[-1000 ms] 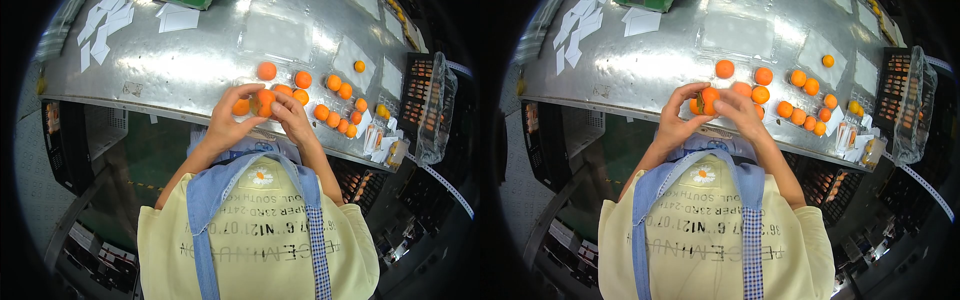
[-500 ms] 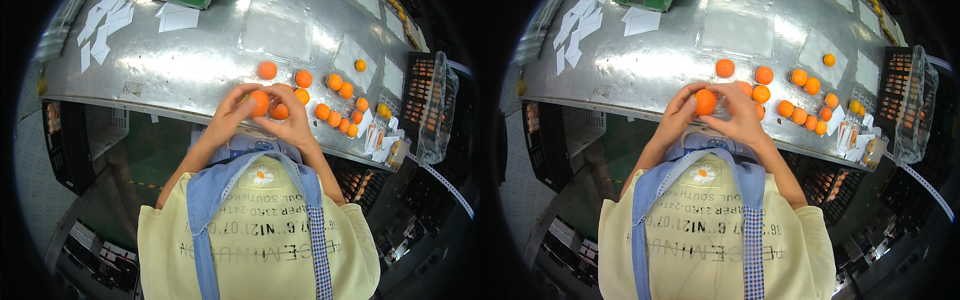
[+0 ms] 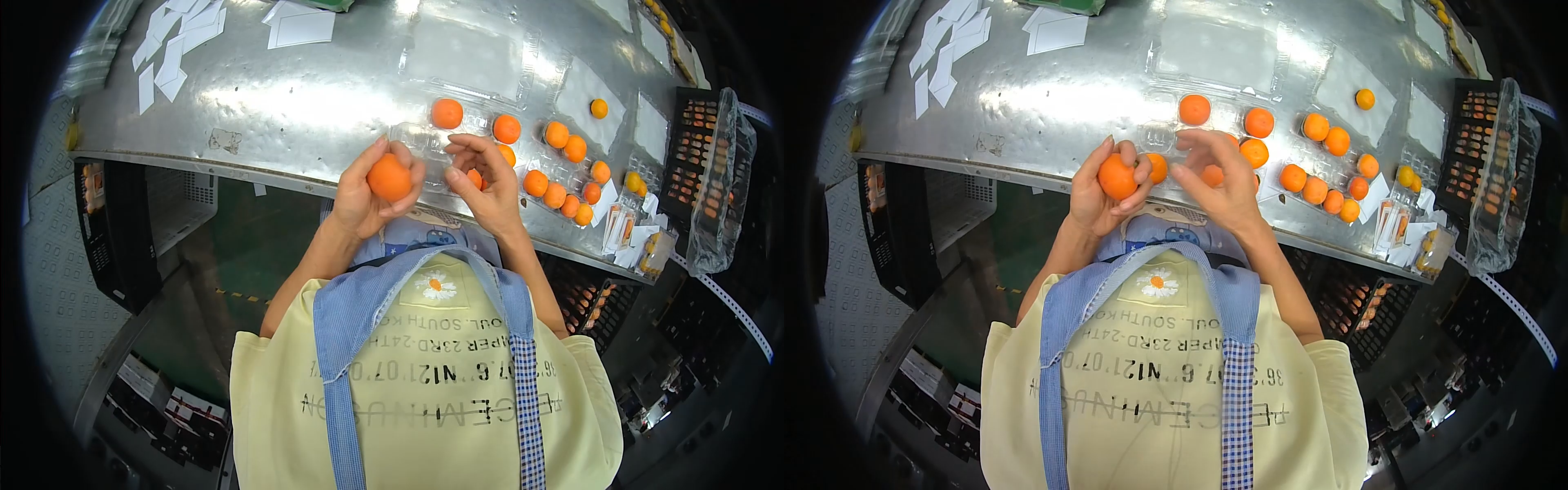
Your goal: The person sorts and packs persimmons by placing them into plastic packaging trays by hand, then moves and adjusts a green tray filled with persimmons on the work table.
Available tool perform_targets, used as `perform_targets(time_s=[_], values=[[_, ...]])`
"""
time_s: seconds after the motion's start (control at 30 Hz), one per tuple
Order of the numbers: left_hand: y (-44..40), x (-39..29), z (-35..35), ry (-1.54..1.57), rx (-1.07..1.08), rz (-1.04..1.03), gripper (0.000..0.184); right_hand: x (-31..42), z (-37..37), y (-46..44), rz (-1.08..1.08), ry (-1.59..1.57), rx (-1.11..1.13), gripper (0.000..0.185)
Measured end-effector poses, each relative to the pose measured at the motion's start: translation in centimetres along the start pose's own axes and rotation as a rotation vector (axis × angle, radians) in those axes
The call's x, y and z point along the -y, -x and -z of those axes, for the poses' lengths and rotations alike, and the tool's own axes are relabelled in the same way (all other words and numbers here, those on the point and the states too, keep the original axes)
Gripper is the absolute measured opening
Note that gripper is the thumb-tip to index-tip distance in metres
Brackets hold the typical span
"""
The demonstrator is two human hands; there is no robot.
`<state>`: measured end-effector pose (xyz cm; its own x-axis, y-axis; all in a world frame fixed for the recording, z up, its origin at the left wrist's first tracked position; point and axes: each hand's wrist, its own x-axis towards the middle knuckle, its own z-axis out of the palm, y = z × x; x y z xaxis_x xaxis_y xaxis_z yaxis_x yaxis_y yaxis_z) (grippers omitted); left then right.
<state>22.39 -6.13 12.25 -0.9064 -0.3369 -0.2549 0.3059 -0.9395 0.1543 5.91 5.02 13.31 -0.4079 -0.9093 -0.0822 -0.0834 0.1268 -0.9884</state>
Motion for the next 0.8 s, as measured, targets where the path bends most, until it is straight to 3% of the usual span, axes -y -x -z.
perform_targets(time_s=[0.07,0.2,0.27,0.37,0.4,0.6,0.67,0.77,0.8], values=[[-0.1,0.0,0.1,-0.007,0.033,-0.008,0.044,0.0,-0.1,-0.1,0.014,-0.001,0.02,0.04],[-0.2,-0.1,-0.8,-0.12,-0.095,-0.013,0.046,0.3,-0.5,0.0,0.011,-0.021,-0.001,0.04],[-0.4,-0.1,0.5,-0.209,-0.079,0.016,0.047,1.2,-0.4,-0.2,0.116,0.219,0.028,0.042],[-1.0,1.3,-0.9,-0.446,-0.352,-0.028,0.052,2.0,-0.8,-0.6,0.304,0.499,0.035,0.045],[-1.0,1.5,-0.7,-0.474,-0.327,-0.02,0.053,2.0,-1.1,-0.8,0.371,0.579,0.03,0.046],[-1.5,2.1,-1.0,-0.535,-0.267,-0.017,0.062,0.9,-1.0,-0.7,0.308,0.601,0.038,0.046],[-1.6,1.8,-1.2,-0.533,-0.224,0.012,0.067,0.4,-0.5,-0.6,0.16,0.47,0.013,0.045],[-1.5,0.8,-0.4,-0.73,-0.314,0.041,0.062,-0.2,0.5,-0.4,0.041,0.447,-0.019,0.043],[-1.6,0.3,0.7,-0.969,-0.399,-0.052,0.059,-0.4,0.9,-0.4,0.02,0.468,-0.029,0.042]])
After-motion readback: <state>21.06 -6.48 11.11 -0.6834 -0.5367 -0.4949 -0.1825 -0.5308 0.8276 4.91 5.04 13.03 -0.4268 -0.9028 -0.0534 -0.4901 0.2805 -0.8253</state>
